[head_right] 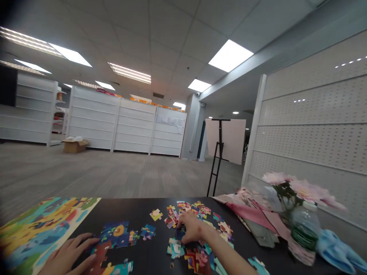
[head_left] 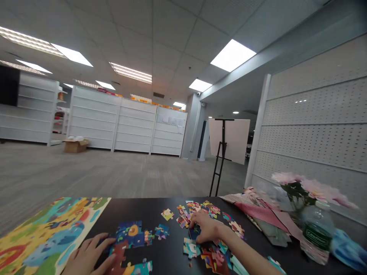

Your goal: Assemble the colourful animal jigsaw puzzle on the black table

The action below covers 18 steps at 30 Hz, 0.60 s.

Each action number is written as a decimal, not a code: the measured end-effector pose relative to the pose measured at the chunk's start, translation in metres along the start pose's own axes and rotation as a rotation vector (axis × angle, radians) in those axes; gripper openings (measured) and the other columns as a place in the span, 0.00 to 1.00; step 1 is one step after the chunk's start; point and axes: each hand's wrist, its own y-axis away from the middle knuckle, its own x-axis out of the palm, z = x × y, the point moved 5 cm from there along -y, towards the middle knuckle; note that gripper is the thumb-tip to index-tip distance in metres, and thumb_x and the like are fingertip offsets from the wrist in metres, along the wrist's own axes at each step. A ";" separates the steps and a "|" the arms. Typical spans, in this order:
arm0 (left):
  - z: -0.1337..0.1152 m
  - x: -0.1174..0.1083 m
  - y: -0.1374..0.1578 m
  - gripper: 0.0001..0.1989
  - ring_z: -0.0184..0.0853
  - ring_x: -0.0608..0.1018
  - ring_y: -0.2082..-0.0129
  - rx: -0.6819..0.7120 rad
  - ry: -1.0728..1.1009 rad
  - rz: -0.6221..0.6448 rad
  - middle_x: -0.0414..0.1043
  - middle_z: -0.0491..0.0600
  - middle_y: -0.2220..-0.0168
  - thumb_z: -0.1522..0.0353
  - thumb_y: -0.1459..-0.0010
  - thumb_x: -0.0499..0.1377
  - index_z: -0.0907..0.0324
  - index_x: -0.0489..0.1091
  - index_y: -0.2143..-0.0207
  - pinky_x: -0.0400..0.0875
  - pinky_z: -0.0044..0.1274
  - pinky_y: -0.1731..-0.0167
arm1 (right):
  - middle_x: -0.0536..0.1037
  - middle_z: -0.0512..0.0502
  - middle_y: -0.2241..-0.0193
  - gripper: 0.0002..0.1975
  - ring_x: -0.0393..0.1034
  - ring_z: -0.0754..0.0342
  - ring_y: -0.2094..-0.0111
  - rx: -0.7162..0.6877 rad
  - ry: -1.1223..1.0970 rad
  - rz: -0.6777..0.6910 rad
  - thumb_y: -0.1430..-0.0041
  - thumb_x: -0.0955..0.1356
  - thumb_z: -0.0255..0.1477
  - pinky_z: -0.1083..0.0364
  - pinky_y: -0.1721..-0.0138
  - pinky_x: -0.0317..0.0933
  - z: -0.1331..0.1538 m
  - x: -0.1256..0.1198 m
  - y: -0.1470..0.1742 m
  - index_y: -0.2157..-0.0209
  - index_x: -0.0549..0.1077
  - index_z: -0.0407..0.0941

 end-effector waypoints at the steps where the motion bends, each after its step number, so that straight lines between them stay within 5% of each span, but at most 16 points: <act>1: -0.003 -0.003 0.000 0.23 0.51 0.68 0.38 -0.002 0.005 0.016 0.70 0.51 0.40 0.51 0.39 0.50 0.45 0.74 0.46 0.63 0.47 0.42 | 0.76 0.48 0.55 0.26 0.67 0.46 0.50 0.016 -0.013 -0.011 0.66 0.76 0.28 0.54 0.49 0.61 0.002 0.000 0.002 0.58 0.78 0.47; 7: -0.024 -0.025 0.006 0.22 0.50 0.67 0.37 -0.024 0.047 0.061 0.68 0.54 0.39 0.53 0.37 0.52 0.46 0.73 0.46 0.60 0.47 0.40 | 0.76 0.45 0.54 0.25 0.70 0.48 0.53 -0.008 -0.245 -0.266 0.57 0.68 0.23 0.52 0.51 0.61 0.036 -0.005 0.000 0.53 0.74 0.47; 12: -0.033 -0.036 0.009 0.18 0.47 0.68 0.39 -0.019 0.069 0.017 0.69 0.53 0.41 0.57 0.37 0.53 0.48 0.73 0.47 0.62 0.44 0.40 | 0.77 0.50 0.73 0.05 0.71 0.51 0.67 0.018 -0.677 -0.285 0.51 0.67 0.31 0.54 0.63 0.63 0.068 0.018 -0.045 0.71 0.73 0.46; 18: -0.030 -0.040 0.014 0.16 0.47 0.67 0.39 -0.015 0.156 0.005 0.68 0.50 0.41 0.61 0.37 0.54 0.46 0.71 0.48 0.61 0.44 0.40 | 0.73 0.54 0.73 0.29 0.72 0.53 0.74 0.151 -1.040 -0.306 0.60 0.69 0.35 0.55 0.72 0.67 0.083 0.052 -0.100 0.51 0.70 0.47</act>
